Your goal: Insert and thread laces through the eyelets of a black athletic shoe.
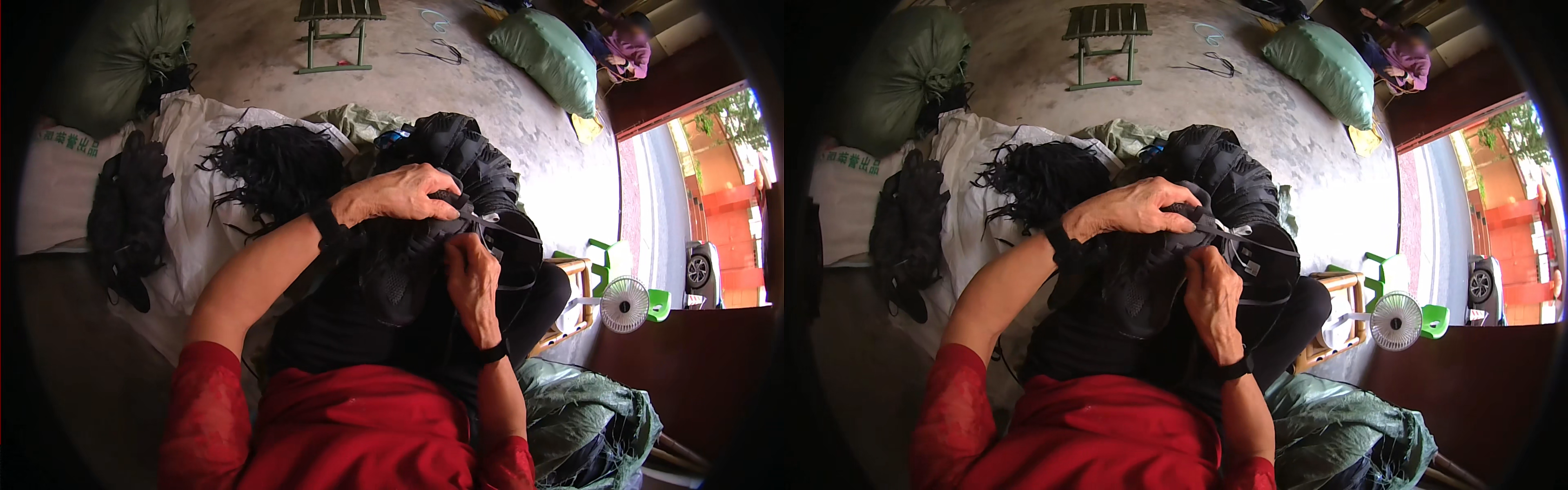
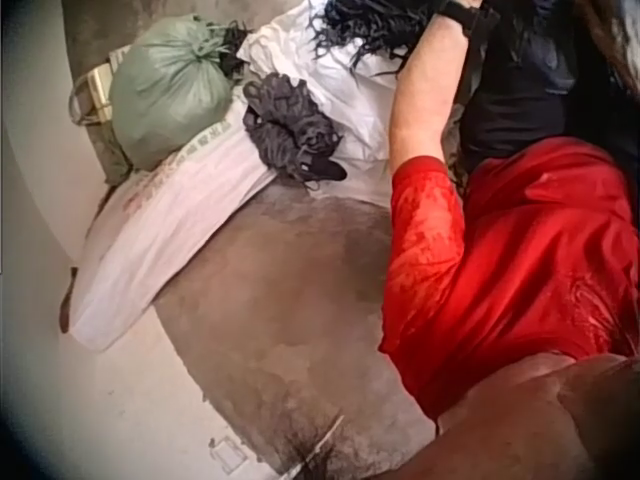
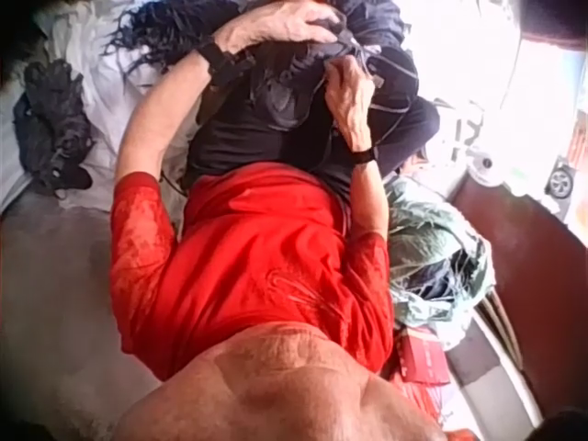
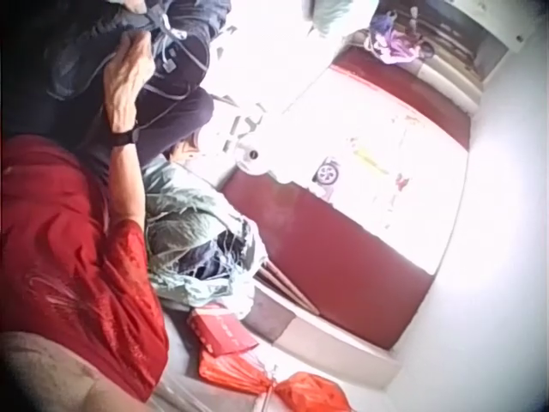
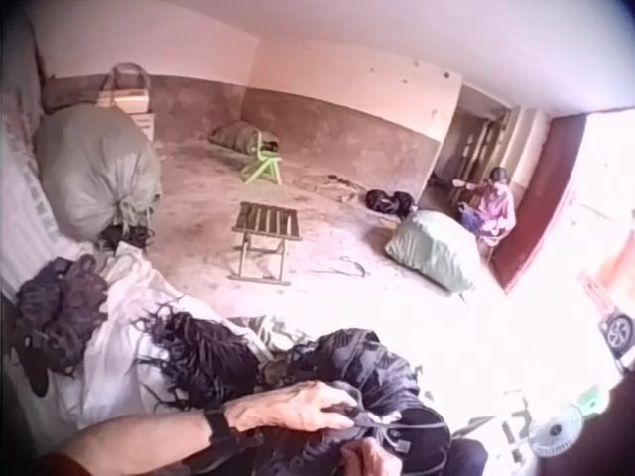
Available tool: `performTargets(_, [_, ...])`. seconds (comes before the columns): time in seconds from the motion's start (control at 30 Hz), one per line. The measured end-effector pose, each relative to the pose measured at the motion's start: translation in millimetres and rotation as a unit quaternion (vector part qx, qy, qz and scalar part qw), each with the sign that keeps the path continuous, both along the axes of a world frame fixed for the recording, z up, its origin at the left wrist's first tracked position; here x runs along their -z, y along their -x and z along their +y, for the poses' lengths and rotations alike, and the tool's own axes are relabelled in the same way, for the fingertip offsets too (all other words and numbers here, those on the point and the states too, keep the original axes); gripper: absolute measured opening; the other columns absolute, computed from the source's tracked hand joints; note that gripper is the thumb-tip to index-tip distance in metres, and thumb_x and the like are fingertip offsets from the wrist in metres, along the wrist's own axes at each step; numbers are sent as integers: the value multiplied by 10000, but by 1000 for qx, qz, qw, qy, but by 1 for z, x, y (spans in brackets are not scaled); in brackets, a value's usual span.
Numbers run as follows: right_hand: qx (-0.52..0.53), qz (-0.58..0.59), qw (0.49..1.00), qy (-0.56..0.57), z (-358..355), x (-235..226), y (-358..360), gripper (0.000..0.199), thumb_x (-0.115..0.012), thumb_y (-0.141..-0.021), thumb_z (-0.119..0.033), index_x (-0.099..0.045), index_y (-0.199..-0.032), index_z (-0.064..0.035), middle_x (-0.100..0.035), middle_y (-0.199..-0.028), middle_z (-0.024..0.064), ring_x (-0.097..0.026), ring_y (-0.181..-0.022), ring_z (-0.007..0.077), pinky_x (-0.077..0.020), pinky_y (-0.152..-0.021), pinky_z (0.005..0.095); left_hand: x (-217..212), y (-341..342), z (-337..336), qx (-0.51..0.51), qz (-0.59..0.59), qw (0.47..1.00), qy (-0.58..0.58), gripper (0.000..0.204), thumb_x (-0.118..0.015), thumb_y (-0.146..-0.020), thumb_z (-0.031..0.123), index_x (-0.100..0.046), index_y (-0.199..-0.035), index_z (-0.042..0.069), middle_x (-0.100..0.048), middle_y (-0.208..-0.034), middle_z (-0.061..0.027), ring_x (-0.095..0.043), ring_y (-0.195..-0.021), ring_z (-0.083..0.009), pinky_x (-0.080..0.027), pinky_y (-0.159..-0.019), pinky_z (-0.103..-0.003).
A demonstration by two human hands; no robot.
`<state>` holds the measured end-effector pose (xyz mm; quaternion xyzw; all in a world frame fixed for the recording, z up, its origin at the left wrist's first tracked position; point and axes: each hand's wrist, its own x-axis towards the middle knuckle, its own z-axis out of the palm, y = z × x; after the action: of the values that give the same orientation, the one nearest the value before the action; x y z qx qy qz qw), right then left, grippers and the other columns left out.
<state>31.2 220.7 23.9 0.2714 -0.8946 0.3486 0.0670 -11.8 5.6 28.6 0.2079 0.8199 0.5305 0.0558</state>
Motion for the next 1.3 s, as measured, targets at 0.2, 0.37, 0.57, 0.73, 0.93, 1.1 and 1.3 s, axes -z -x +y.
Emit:
performTargets(0.2, [-43, -170, 981, 78, 2, -5, 9, 47, -558, -919, -31, -595, -923, -3, -625, -716, 69, -610, -623, 130, -496, -586, 281, -2, 0, 8, -21, 18, 996, 80, 518, -685, -838, 387, -657, -1140, -33, -686, -1032, -257, -659, -1007, -383, -499, -885, -410])
performTargets(0.37, [53, -187, 974, 114, -9, -6, 0, 168, -697, -884, -140, -615, -852, 2, -633, -631, 93, -626, -557, 184, -473, -539, 315, 4, 1, 9, -32, 10, 998, 54, 518, -675, -842, 378, -658, -1134, -50, -686, -1033, -260, -668, -1003, -368, -500, -883, -401])
performTargets(0.57, [23, 31, 997, -63, -24, -9, 7, 326, -701, -889, -328, -591, -794, -36, -625, -647, 144, -627, -557, 326, -482, -507, 410, 11, 3, 14, -67, -25, 996, 50, 495, -649, -859, 342, -644, -1172, -41, -689, -1074, -232, -663, -1031, -322, -490, -906, -375])
performTargets(0.73, [-2, 140, 970, -198, -22, -16, 14, 242, -577, -955, -245, -520, -784, -84, -605, -663, 130, -624, -549, 348, -461, -475, 451, 15, -9, 6, -34, -17, 996, -77, 491, -626, -896, 227, -541, -1346, 48, -601, -1270, -165, -562, -1186, -277, -431, -1011, -367])
performTargets(0.93, [-35, -204, 938, 278, -44, -126, 15, 423, -441, -1050, -318, -578, -795, -11, -610, -629, 96, -597, -507, 181, -493, -492, 281, 27, -43, 33, -148, 317, 937, 0, 392, -784, -751, 166, -691, -1132, 144, -560, -1190, -191, -509, -1154, -374, -378, -1034, -443])
performTargets(1.1, [-422, -274, 779, 374, -81, -176, -27, 506, -342, -1061, -409, -574, -965, 30, -653, -871, 262, -690, -697, 356, -593, -604, 422, 52, -39, 40, -229, 313, 922, 8, 209, -701, -870, 172, -710, -1070, 110, -565, -1259, -154, -568, -1130, -302, -423, -1018, -392])
performTargets(1.3, [-243, 19, 966, -81, -22, -18, -55, 232, -680, -824, -75, -654, -1053, -46, -648, -1157, 106, -630, -1084, 290, -511, -873, 410, 54, -45, 0, -253, -56, 812, -523, 413, -460, -1032, 419, -636, -1141, 62, -680, -1139, -86, -636, -1022, -161, -491, -922, -328])
